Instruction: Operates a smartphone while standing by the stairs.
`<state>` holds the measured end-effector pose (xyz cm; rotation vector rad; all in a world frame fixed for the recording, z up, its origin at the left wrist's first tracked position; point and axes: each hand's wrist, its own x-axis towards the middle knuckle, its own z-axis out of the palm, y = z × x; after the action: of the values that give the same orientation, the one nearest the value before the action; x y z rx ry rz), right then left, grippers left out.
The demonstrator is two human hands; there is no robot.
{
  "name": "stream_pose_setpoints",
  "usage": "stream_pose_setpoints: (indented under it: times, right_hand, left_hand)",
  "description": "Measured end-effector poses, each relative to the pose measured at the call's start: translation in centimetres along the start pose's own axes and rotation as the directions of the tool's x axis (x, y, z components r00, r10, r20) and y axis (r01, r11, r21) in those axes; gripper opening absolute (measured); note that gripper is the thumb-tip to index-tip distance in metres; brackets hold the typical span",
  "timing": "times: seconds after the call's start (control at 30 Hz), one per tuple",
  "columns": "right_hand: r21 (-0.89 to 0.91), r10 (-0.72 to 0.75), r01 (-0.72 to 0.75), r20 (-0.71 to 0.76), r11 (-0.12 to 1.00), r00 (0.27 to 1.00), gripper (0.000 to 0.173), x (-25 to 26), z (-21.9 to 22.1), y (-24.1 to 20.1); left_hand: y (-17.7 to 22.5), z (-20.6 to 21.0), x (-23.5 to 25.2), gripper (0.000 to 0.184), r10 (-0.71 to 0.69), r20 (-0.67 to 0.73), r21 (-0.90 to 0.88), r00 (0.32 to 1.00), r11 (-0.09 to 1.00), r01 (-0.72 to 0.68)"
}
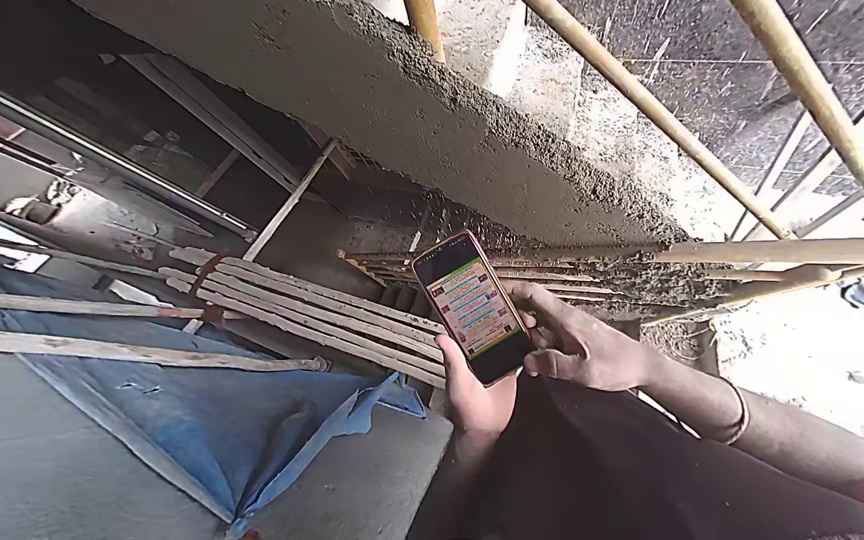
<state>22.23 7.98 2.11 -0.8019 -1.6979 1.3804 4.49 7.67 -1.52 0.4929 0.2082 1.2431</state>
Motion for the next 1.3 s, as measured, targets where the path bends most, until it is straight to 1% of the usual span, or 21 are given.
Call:
stream_pose_setpoints:
  times: [0.07,0.13,0.27,0.4,0.57,0.7,0.83,1.0,1.13,1.3]
  right_hand:
    - [-0.024,0.01,-0.01,-0.036,1.0,0.999,0.074,-0.2,-0.2,0.1]
    - [-0.051,0.011,-0.015,-0.07,0.999,0.997,0.073,-0.6,-0.5,0.3]
    - [0.003,0.018,-0.018,-0.076,1.0,0.997,0.073,-1.8,-1.7,0.2]
    - [0.035,0.026,-0.023,-0.083,0.999,0.996,0.077,-3.2,-3.1,-0.1]
    - [0.03,0.032,-0.029,-0.131,0.999,0.991,0.077,-5.0,-4.5,-0.5]
    - [0.028,0.037,-0.032,-0.173,0.999,0.984,0.077,-6.5,-5.4,-0.7]
    - [0.042,0.016,-0.007,-0.214,0.999,0.977,0.078,-7.8,-6.1,-0.7]
    - [0.037,0.027,-0.017,-0.271,0.999,0.962,0.077,-9.6,-7.0,-1.0]
    - [0.037,0.009,0.003,-0.31,0.999,0.951,0.077,-10.8,-7.6,-1.0]
    - [0.063,0.003,0.023,-0.383,0.998,0.924,0.075,-11.8,-8.1,-1.0]
  left_hand:
    - [-0.5,0.4,0.2,0.067,0.019,-0.05,0.017,0.999,1.0,-0.019]
    - [-1.1,0.9,0.5,0.065,0.029,-0.071,0.036,0.997,0.999,-0.027]
    - [-2.4,1.6,0.9,0.066,0.002,-0.051,0.048,0.999,0.999,0.001]
    - [-3.7,2.5,1.5,0.068,-0.041,-0.015,0.05,0.999,0.998,0.041]
    - [-5.4,3.5,2.1,0.069,-0.107,-0.025,0.051,0.994,0.993,0.109]
    - [-6.6,4.4,2.5,0.072,-0.161,-0.002,0.069,0.987,0.985,0.161]
    - [-7.7,5.0,2.8,0.074,-0.216,0.01,0.066,0.976,0.974,0.215]
    - [-9.3,6.0,3.1,0.071,-0.251,-0.002,0.076,0.968,0.965,0.251]
    - [-10.6,6.7,3.4,0.073,-0.269,0.031,0.079,0.963,0.961,0.266]
    - [-12.2,8.1,3.6,0.064,-0.249,-0.025,0.103,0.968,0.963,0.25]
